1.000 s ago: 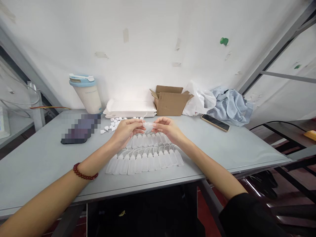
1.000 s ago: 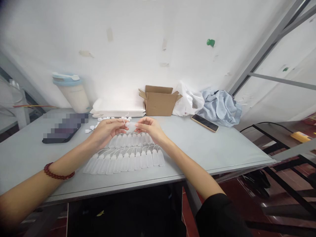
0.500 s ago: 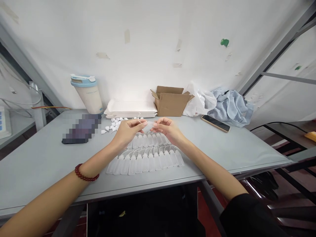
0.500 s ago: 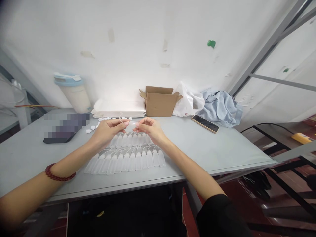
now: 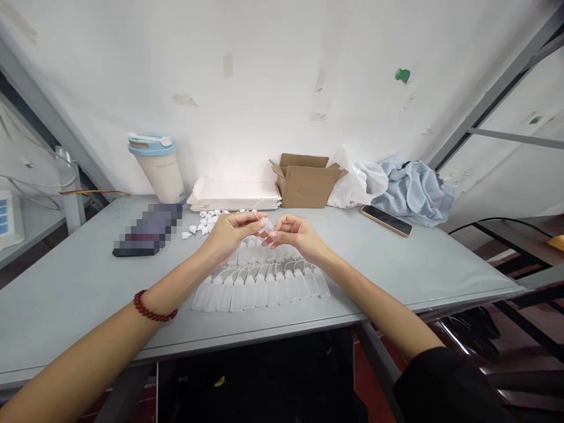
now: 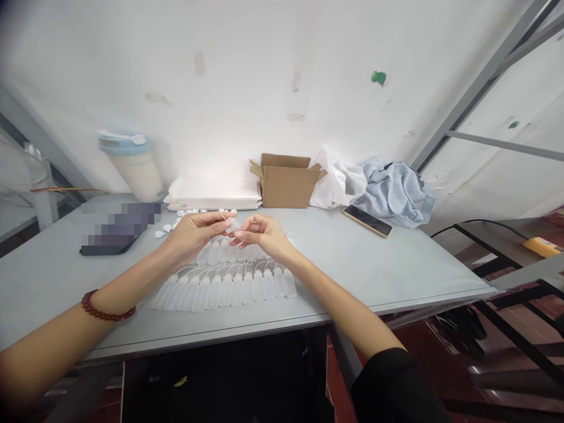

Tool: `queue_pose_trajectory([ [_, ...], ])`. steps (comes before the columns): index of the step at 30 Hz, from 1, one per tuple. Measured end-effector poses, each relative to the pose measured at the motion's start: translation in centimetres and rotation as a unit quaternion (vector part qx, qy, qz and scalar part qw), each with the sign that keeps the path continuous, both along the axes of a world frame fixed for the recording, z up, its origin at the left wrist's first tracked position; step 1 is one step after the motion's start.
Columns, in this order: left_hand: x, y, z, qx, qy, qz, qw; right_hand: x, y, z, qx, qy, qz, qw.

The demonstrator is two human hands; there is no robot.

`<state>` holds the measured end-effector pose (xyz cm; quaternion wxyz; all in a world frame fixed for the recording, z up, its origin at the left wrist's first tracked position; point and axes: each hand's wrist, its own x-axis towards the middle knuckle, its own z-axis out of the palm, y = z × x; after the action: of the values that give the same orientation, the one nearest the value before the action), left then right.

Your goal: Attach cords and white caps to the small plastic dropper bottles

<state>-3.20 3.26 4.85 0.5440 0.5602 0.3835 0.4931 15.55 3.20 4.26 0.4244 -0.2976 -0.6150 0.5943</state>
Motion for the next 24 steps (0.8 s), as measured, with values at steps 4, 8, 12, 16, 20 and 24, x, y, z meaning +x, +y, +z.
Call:
queue_pose_trajectory([
  [4,-0.15,0.15,0.01,0.007,-0.001,-0.030,1.000,0.02,-0.09,0.14,-0.009,0.010,0.015,1.000],
  [8,-0.18,0.12,0.00,0.008,-0.005,-0.024,1.000,0.04,-0.18,0.28,-0.003,0.026,0.034,0.999],
  [12,-0.06,-0.04,0.10,0.010,-0.016,-0.034,0.999,-0.17,-0.39,0.29,0.032,0.006,0.001,0.999],
  [16,0.18,-0.27,0.16,0.021,-0.003,-0.026,0.999,-0.45,-0.51,0.04,0.079,-0.026,-0.042,0.996],
  [20,0.27,-0.36,0.11,0.017,0.038,-0.003,0.999,-0.56,-0.52,-0.30,0.114,-0.048,-0.076,0.989],
  [24,0.25,-0.47,0.30,0.043,0.084,0.002,0.996,-0.61,-0.47,-0.47,0.129,-0.050,-0.082,0.987],
])
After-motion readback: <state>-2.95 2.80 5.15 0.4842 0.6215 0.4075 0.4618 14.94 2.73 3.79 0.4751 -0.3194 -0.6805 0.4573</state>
